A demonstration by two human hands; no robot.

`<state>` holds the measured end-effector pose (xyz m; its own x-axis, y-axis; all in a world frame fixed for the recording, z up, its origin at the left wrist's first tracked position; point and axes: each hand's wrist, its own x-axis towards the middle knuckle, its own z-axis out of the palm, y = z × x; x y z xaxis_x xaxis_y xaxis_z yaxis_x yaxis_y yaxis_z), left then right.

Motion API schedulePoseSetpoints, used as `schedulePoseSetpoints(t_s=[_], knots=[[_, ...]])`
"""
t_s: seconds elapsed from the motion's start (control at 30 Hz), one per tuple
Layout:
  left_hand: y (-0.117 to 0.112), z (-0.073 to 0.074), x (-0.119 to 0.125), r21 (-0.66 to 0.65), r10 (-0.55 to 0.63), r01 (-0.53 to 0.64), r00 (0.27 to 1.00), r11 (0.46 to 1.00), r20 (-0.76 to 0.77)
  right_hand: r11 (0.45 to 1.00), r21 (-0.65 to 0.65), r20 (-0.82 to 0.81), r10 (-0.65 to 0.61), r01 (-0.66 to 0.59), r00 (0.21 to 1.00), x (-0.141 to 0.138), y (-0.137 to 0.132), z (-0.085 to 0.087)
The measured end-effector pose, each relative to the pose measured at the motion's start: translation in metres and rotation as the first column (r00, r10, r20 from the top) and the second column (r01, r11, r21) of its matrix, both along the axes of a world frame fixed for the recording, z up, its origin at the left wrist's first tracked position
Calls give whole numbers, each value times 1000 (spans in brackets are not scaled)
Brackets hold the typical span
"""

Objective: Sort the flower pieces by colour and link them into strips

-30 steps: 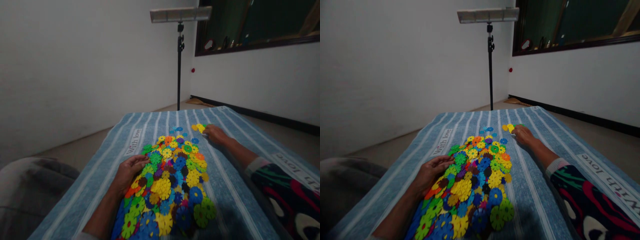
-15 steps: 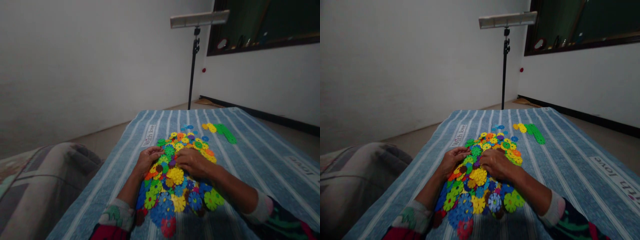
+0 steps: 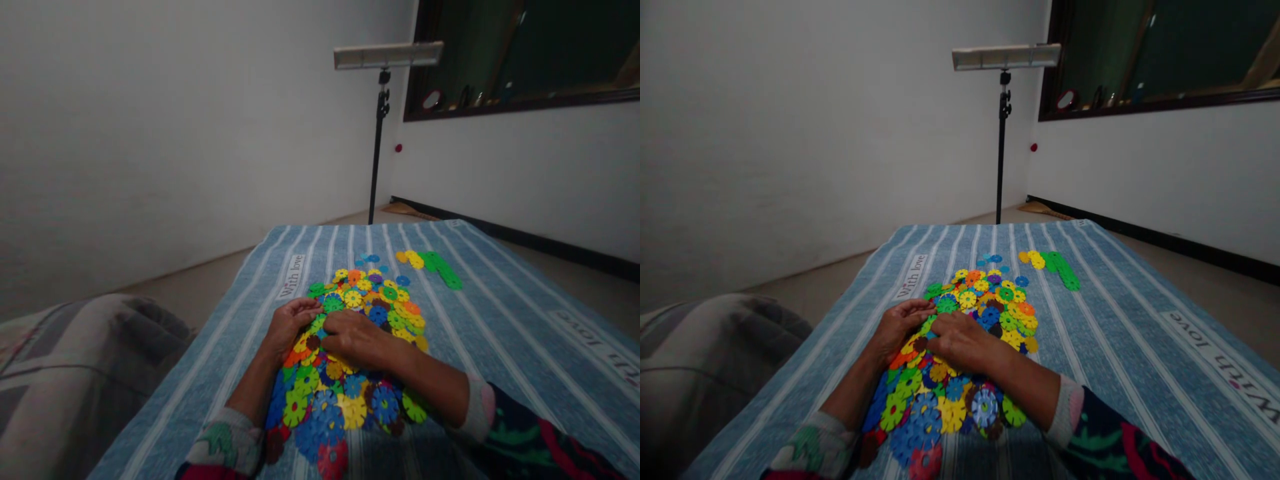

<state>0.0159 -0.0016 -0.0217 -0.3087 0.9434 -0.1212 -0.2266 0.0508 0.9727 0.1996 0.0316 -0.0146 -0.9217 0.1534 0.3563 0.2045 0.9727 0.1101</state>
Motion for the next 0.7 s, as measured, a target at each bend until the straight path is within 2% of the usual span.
schedulePoseSetpoints(t_s=[0.13,0.23,0.3,0.4,0.5,0.6,0.63,0.7], knots=[[-1,6,0,-10,-8,8,1000,1000,-8,999,-42,-13,-16,16,1000,1,0,3],[-1,9,-1,-29,-14,15,1000,999,22,989,-145,-62,-44,34,997,9,7,9],[-1,9,-1,-46,-16,18,999,999,34,971,-233,-127,-86,54,988,22,20,11],[0,9,-2,-61,-5,6,1000,998,19,933,-335,-202,-211,135,956,57,58,8],[1,9,-3,-85,-3,3,1000,996,2,866,-374,-219,-430,332,876,107,106,3],[1,9,-4,-110,-12,10,1000,994,-21,755,-339,-113,-625,561,773,157,147,1],[1,10,-4,-115,-10,7,1000,993,-29,712,-321,-73,-676,625,733,170,157,1],[1,12,-4,-122,-5,0,999,992,-40,657,-294,-30,-732,694,681,191,173,0]])
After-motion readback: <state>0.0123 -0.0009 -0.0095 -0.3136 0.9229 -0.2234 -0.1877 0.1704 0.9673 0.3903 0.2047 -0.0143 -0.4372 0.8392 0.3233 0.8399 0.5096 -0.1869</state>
